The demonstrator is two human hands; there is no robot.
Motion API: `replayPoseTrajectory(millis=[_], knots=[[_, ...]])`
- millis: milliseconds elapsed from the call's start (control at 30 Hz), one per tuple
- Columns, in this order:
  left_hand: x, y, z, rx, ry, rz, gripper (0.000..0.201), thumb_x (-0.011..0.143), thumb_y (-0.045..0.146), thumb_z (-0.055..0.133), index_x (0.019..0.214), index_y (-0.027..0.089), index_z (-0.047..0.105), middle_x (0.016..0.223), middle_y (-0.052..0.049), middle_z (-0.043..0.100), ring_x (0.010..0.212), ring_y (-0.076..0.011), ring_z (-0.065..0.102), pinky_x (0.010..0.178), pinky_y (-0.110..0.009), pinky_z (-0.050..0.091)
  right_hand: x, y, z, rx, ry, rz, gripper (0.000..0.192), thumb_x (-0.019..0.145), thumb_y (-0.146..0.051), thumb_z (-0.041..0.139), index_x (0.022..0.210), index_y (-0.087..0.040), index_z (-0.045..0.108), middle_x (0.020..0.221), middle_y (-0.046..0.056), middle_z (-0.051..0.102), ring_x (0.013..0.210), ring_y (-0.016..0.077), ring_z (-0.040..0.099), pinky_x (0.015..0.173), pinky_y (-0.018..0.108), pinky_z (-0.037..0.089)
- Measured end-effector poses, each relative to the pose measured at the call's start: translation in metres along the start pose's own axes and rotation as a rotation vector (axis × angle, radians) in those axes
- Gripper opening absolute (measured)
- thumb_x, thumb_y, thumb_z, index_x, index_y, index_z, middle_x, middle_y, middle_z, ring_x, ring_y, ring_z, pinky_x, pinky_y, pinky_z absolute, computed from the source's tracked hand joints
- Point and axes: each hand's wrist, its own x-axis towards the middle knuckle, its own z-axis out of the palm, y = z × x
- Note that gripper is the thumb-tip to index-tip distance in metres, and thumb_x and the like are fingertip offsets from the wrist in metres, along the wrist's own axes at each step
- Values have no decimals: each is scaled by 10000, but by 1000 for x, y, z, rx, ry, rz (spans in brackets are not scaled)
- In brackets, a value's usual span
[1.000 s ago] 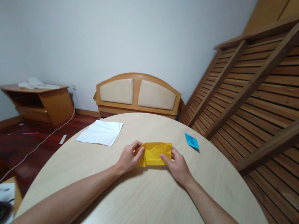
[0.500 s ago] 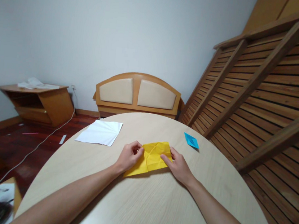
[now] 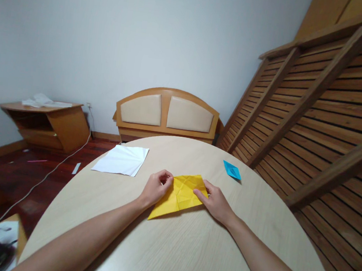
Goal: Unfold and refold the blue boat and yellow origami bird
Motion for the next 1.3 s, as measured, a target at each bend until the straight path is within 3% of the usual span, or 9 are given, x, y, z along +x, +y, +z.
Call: replayPoseTrajectory(millis=[233,333,500,600,700,833,1300], knots=[[0,-2,0,26,0,2,207,843,318,549,771,145,637,693,-29,656,606,-139,579,559,-235,428,-1,0,1,27,10,26,245,905,-406,596,1013,-191,642,918,48,715,833,225,679,731,327,550],[0,-3,0,26,10,11,204,856,312,546,792,143,639,720,-33,662,625,-137,575,572,-234,436,-2,-2,1,159,-1,66,377,902,-416,597,1219,-217,556,1015,65,728,880,234,706,761,352,571],[-1,-2,-1,-11,17,10,253,870,310,562,1044,143,639,786,-30,690,625,-125,573,561,-221,440,-2,-2,2,224,54,75,634,924,-403,570,1467,-241,285,991,60,742,825,222,720,746,369,579],[-2,-1,-1,8,-12,59,237,881,298,554,1034,163,673,924,-57,719,684,-134,595,587,-229,466,-1,1,2,225,96,66,530,922,-419,567,1379,-242,365,965,57,733,797,218,715,707,354,575],[-2,0,-2,28,-51,96,236,889,269,543,1042,176,697,1032,-74,724,774,-155,622,613,-237,481,0,3,2,168,125,69,319,910,-431,581,1153,-238,504,917,45,711,791,214,699,661,321,554],[-2,0,-2,32,-76,105,234,890,252,545,1052,177,696,1049,-78,719,827,-167,635,627,-240,488,2,4,1,59,158,29,216,889,-426,616,944,-218,600,904,34,674,826,199,656,729,313,526],[-2,-2,-1,10,-48,61,242,892,313,569,1052,165,672,1056,-87,717,839,-177,653,663,-266,514,7,6,-1,128,244,40,303,832,-487,663,919,-197,659,914,67,707,851,223,664,767,351,537]])
